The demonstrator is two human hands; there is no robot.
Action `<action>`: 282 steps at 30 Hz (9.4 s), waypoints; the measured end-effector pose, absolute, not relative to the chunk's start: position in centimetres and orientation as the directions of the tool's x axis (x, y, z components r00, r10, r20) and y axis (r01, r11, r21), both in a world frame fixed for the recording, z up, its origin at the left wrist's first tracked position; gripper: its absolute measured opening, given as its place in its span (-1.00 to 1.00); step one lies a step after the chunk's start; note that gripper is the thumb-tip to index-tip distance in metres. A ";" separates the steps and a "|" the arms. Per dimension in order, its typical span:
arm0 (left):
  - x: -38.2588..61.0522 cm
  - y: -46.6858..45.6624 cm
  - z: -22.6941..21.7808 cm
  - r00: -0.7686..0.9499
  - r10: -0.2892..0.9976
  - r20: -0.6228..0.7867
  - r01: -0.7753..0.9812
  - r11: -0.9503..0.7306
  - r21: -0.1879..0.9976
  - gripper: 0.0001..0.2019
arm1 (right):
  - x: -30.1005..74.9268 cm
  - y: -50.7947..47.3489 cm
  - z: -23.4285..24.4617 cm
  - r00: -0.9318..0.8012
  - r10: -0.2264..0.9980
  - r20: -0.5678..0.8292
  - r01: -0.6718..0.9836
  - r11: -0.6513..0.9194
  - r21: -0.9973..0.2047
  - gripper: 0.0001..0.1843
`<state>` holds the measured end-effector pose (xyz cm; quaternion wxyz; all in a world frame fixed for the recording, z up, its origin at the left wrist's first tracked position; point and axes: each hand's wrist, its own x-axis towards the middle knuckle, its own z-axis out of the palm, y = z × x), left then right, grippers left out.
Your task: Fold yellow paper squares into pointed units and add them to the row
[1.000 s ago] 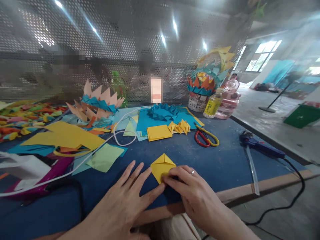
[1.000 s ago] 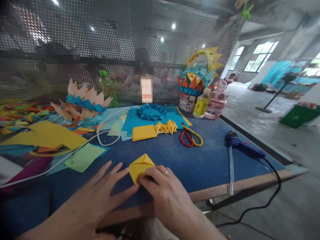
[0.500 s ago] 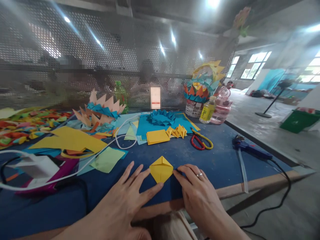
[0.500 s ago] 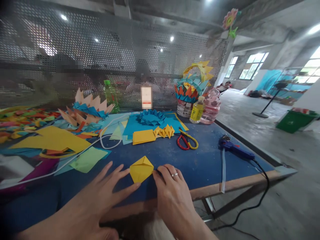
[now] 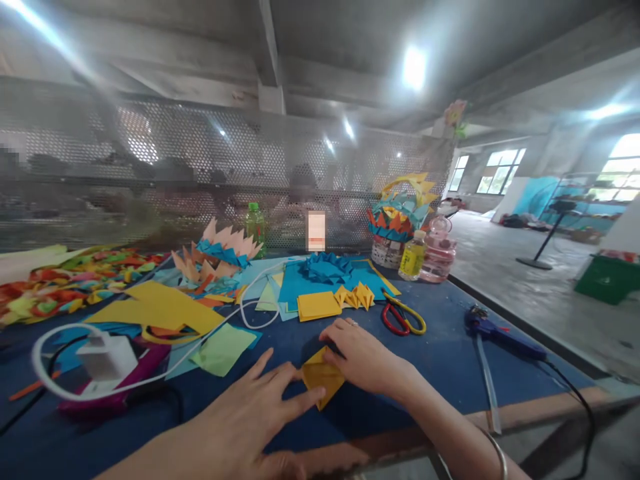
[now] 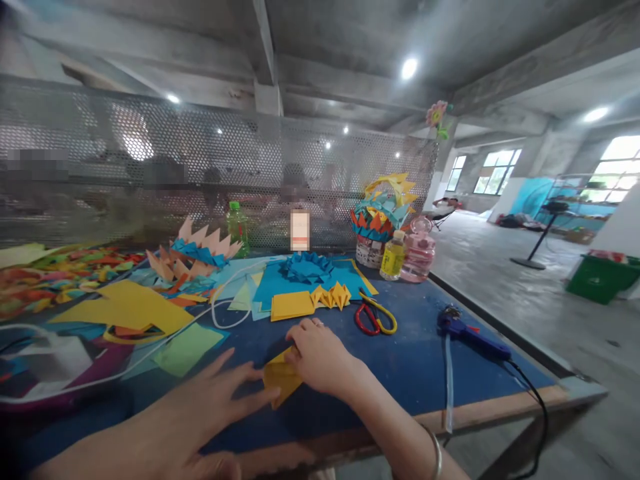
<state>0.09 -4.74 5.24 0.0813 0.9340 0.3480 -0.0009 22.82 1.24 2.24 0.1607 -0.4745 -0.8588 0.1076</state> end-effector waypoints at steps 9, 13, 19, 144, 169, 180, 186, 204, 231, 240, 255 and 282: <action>1.2 0.5 6.7 0.735 0.674 0.072 0.637 -0.723 0.268 -0.64 | 23.0 4.4 2.9 -0.632 0.774 0.027 0.720 0.600 -0.348 -0.75; 1.9 0.4 5.4 0.746 0.655 0.124 0.617 -0.749 0.243 -0.84 | 23.0 2.5 2.8 -0.580 0.803 0.140 0.728 0.587 -0.355 -0.70; 0.2 -0.5 1.8 0.820 0.556 0.138 0.504 -0.815 0.287 -0.82 | 24.5 -2.1 2.5 -0.624 0.755 0.202 0.651 0.645 -0.400 -0.75; -1.1 -3.0 0.6 0.773 0.378 0.509 0.244 -0.919 0.310 -0.79 | 23.2 -3.1 -1.7 -0.376 0.846 0.377 0.692 0.527 -0.493 -0.63; -0.1 1.0 0.7 0.910 0.239 0.339 0.247 -0.969 0.019 -0.70 | 22.6 -7.9 -2.7 -0.484 0.678 0.553 0.664 0.696 -0.272 -0.47; 1.1 -3.1 1.0 0.894 0.359 0.269 0.336 -0.933 0.129 -0.84 | 24.3 -8.7 -2.1 -0.473 0.593 0.651 0.602 0.758 -0.253 -0.61; 1.4 -2.3 1.0 0.800 0.498 0.336 0.321 -0.827 0.461 -0.81 | 25.1 -9.1 -2.4 -0.475 0.576 0.666 0.607 0.762 -0.225 -0.64; 1.6 -1.6 0.5 0.755 0.545 0.365 0.197 -0.718 0.667 -0.92 | 22.6 -8.7 -2.3 -0.189 0.714 0.674 0.621 0.619 -0.481 -0.86; 3.3 -2.3 0.3 0.644 0.728 0.237 0.385 -0.576 0.721 -0.83 | 23.7 -8.5 -2.8 -0.178 0.732 0.657 0.632 0.597 -0.494 -0.82; 3.4 -2.3 0.4 0.638 0.733 0.235 0.385 -0.568 0.728 -0.82 | 24.3 -8.8 -3.4 -0.284 0.670 0.686 0.689 0.640 -0.341 -0.77; 3.2 -2.6 0.3 0.570 0.801 0.182 0.492 -0.510 0.705 -0.87 | 23.1 -8.7 -3.6 -0.260 0.598 0.758 0.724 0.640 -0.256 -0.80; 2.1 -2.2 0.1 0.544 0.827 0.140 0.554 -0.480 0.680 -0.76 | 23.1 -8.4 -4.5 -0.318 0.561 0.764 0.719 0.668 -0.191 -0.73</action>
